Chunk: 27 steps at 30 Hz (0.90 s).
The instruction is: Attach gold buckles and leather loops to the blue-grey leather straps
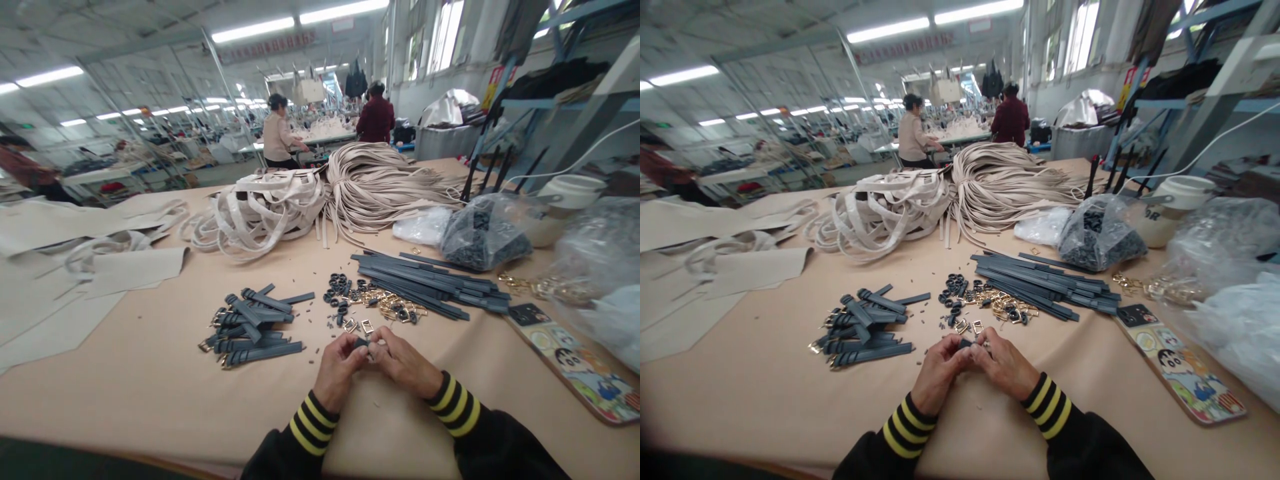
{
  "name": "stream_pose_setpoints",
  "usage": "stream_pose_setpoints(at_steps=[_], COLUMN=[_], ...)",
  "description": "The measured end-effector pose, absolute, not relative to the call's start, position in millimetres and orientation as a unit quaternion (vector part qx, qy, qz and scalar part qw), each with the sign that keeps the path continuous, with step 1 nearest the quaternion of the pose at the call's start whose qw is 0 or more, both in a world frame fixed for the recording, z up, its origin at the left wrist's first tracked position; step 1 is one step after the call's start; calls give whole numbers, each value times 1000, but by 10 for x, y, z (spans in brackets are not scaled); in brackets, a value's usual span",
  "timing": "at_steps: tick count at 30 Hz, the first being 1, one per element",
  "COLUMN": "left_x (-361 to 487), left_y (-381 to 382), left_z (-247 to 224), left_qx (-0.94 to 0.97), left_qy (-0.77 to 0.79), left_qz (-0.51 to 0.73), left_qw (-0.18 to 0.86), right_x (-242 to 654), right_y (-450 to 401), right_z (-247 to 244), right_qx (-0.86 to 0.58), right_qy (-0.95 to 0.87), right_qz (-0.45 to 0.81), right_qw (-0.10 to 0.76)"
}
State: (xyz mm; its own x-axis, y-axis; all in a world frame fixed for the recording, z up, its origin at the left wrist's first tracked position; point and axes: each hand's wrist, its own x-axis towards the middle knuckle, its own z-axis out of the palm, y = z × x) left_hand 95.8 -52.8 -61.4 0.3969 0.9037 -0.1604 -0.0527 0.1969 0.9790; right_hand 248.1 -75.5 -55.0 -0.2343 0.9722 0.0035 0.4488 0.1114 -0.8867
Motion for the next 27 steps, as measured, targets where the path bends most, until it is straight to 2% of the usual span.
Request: stream_pose_setpoints(at_steps=[6, 8, 12, 14, 17, 21, 27], left_x=[966, 947, 972, 1053, 1212, 1311, 1220], left_y=[-538, -492, -322, -240, -165, -131, -157], left_z=[-584, -547, -472, -442, -394, -325, -386], left_qx=[614, 640, 752, 803, 835, 842, 856], left_qy=[374, 391, 468, 483, 509, 512, 479], left_qz=[298, 298, 300, 242, 129, 62, 107], left_qw=[628, 590, 354, 251, 164, 159, 164], right_x=[2522, 2581, 2693, 2710, 2700, 2689, 2689], right_y=[-735, -697, -631, -618, -611, -606, -601], right_z=[-537, -514, -462, -461, -501, -563, -572], right_qx=[-533, -554, -613, -626, -627, -619, -616], right_qy=[-665, -649, -602, -589, -579, -573, -575], right_qz=[411, 395, 348, 348, 365, 380, 379], right_qw=[324, 340, 375, 375, 372, 379, 383])
